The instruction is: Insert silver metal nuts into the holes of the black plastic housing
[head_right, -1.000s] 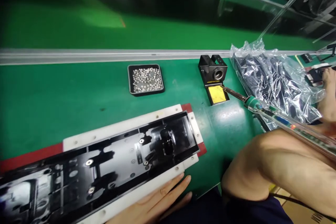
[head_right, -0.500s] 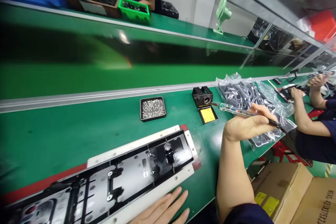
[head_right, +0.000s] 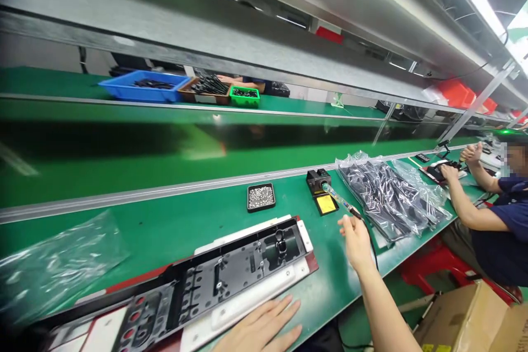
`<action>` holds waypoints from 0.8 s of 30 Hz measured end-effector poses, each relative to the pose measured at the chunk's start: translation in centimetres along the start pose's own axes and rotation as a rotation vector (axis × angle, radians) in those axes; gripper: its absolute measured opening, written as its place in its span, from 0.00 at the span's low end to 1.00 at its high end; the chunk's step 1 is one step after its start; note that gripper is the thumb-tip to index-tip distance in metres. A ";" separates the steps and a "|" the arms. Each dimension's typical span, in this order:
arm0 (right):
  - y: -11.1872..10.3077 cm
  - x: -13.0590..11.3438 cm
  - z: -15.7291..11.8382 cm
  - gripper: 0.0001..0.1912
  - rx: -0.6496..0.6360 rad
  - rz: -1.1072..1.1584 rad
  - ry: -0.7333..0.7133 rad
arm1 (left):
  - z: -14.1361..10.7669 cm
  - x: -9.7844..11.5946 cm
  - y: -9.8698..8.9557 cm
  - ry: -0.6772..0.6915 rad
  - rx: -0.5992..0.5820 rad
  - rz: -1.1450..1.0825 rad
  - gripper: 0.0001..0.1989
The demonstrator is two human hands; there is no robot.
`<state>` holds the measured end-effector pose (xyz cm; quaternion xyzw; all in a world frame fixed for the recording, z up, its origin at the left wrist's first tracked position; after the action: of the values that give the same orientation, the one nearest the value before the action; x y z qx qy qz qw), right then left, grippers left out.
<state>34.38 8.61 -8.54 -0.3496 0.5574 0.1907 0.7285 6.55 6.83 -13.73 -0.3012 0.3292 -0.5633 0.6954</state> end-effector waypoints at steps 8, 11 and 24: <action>1.2 1.2 -5.6 0.33 -0.422 -0.123 -0.046 | 0.6 1.2 -1.1 0.015 -0.076 0.003 0.17; 2.3 0.9 -6.1 0.31 -0.410 -0.139 -0.112 | 1.6 2.6 -3.3 0.092 0.039 0.043 0.06; 6.9 -4.6 -5.5 0.15 -0.418 -0.473 -0.362 | -16.4 -10.8 -20.3 -1.042 -0.462 0.470 0.27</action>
<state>24.64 9.91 -6.98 -0.5708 0.2721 0.1854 0.7522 -19.98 12.93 -6.28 -0.5991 0.1172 -0.0880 0.7872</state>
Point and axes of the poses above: each hand's wrist, its own z-axis towards the middle knuckle, its own y-axis out of the palm, x = y × z, the point moved 3 cm from there along z, towards the middle knuckle, and after that the axes turned 5 degrees about x, right-handed, at the moved point
